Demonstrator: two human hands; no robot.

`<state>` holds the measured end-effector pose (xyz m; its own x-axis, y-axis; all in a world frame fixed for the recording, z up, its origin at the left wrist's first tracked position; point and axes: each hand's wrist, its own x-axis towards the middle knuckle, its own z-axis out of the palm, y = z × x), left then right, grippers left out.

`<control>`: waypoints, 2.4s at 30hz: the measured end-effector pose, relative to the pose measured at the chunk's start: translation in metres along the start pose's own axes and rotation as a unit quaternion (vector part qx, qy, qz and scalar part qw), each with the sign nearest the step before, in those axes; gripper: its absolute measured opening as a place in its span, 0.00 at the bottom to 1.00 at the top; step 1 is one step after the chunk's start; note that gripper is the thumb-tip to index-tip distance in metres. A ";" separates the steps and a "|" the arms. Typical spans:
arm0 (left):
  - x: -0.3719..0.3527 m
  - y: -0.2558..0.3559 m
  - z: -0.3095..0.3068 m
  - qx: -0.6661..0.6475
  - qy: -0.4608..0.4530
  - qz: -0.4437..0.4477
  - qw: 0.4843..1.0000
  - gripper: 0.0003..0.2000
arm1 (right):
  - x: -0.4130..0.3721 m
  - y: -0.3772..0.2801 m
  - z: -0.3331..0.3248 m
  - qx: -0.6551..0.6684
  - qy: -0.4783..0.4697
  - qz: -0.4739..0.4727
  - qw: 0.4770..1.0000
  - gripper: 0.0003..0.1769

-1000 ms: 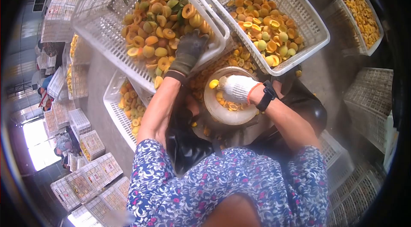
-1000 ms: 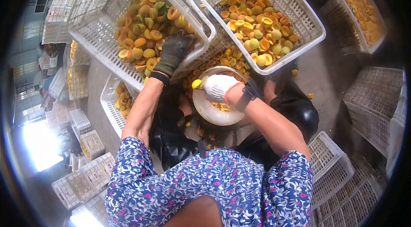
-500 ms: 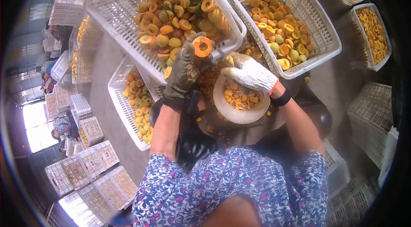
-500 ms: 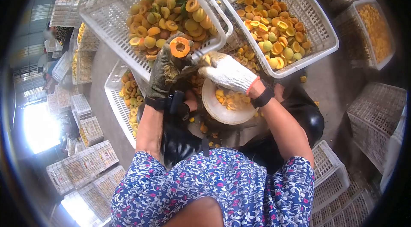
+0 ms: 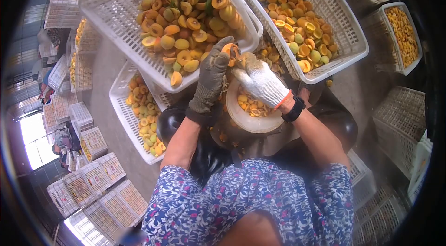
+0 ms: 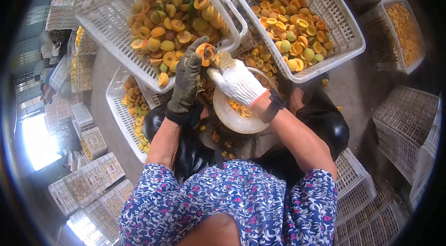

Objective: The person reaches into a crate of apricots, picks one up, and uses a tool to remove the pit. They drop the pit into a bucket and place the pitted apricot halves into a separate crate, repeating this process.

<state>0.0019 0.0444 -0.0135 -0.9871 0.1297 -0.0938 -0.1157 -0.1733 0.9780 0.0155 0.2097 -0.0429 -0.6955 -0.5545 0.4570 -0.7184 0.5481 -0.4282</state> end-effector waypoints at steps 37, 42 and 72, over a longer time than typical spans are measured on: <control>0.031 0.008 -0.009 -0.181 0.147 -0.061 0.970 0.21 | -0.006 -0.019 -0.019 0.098 -0.470 0.246 0.842 0.14; 0.092 0.010 -0.038 0.441 0.040 0.035 0.896 0.28 | -0.009 -0.013 -0.023 0.090 -0.405 0.243 0.877 0.14; 0.010 -0.004 0.012 0.030 0.067 0.057 0.996 0.17 | 0.006 -0.002 -0.003 -0.023 0.016 -0.005 1.000 0.12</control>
<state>-0.0060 0.0580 -0.0161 -0.9998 -0.0196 -0.0016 0.0008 -0.1210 0.9927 0.0129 0.2075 -0.0370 -0.6863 -0.5405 0.4867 -0.7241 0.5705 -0.3875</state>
